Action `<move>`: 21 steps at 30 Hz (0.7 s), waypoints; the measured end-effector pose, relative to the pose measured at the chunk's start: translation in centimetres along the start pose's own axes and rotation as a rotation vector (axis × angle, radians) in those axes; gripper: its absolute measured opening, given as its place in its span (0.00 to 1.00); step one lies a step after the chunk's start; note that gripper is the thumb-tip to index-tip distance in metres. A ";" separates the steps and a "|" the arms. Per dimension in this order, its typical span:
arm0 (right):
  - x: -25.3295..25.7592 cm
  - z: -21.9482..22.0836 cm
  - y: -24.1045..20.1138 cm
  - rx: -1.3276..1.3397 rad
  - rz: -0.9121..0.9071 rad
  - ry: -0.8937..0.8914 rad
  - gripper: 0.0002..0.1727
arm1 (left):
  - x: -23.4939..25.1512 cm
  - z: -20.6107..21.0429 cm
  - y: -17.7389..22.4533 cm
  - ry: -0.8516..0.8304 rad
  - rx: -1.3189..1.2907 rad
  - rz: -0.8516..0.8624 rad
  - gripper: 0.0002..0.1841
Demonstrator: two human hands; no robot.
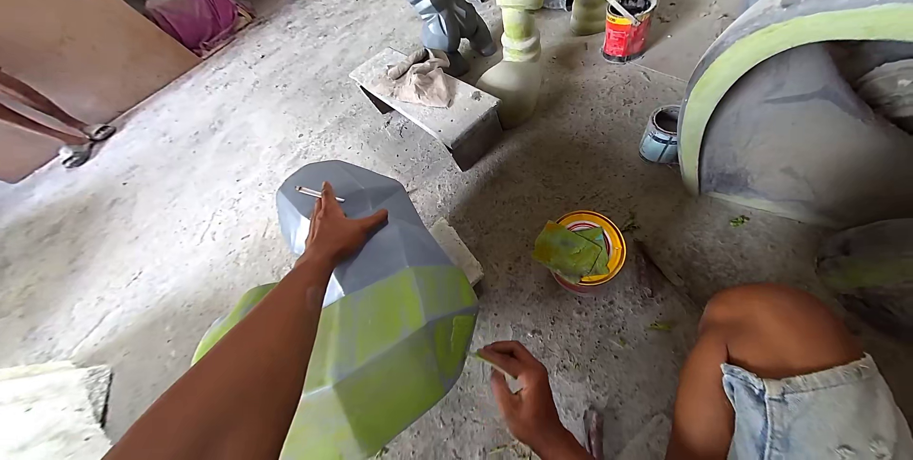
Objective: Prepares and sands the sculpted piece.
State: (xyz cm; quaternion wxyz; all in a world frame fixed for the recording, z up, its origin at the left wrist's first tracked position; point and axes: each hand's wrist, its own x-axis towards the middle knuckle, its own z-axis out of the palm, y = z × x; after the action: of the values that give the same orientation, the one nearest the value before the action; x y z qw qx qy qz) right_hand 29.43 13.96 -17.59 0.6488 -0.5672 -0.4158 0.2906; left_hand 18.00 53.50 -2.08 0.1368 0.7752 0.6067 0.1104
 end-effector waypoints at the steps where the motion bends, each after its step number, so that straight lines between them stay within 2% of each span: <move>1: 0.3 -0.1 -0.1 0.068 0.051 0.035 0.18 | -0.1 -0.1 0.2 -0.005 -0.002 0.002 0.71; 3: 0.4 -0.3 -0.5 0.184 0.094 -0.014 0.17 | -0.3 -0.3 0.4 -0.007 -0.005 0.012 0.70; 8: -1.5 0.7 -1.4 0.266 0.020 -0.290 0.16 | 0.4 -0.2 0.0 -0.010 -0.003 0.016 0.71; 12: -2.6 0.8 -1.3 0.141 0.066 -0.445 0.16 | 0.4 -0.1 -0.2 -0.011 -0.005 0.011 0.70; 15: -3.4 0.3 -0.6 -0.001 0.194 -0.569 0.15 | 0.4 0.0 -0.3 -0.007 0.004 0.013 0.71; 16: -3.6 0.2 -0.1 -0.003 0.224 -0.547 0.15 | 0.4 0.0 -0.3 -0.008 -0.001 0.013 0.71; 18: -3.2 0.3 0.5 0.059 0.255 -0.335 0.15 | 0.3 0.1 -0.3 0.001 -0.005 0.010 0.71; 21: 0.4 -0.2 -0.6 0.108 0.223 -0.049 0.17 | 0.1 0.0 -0.1 -0.001 -0.001 0.004 0.71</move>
State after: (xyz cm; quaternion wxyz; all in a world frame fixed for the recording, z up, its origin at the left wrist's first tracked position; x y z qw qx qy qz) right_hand 29.70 14.08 -16.98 0.6315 -0.5670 -0.3498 0.3968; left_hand 17.90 53.65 -2.15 0.1375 0.7763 0.6051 0.1104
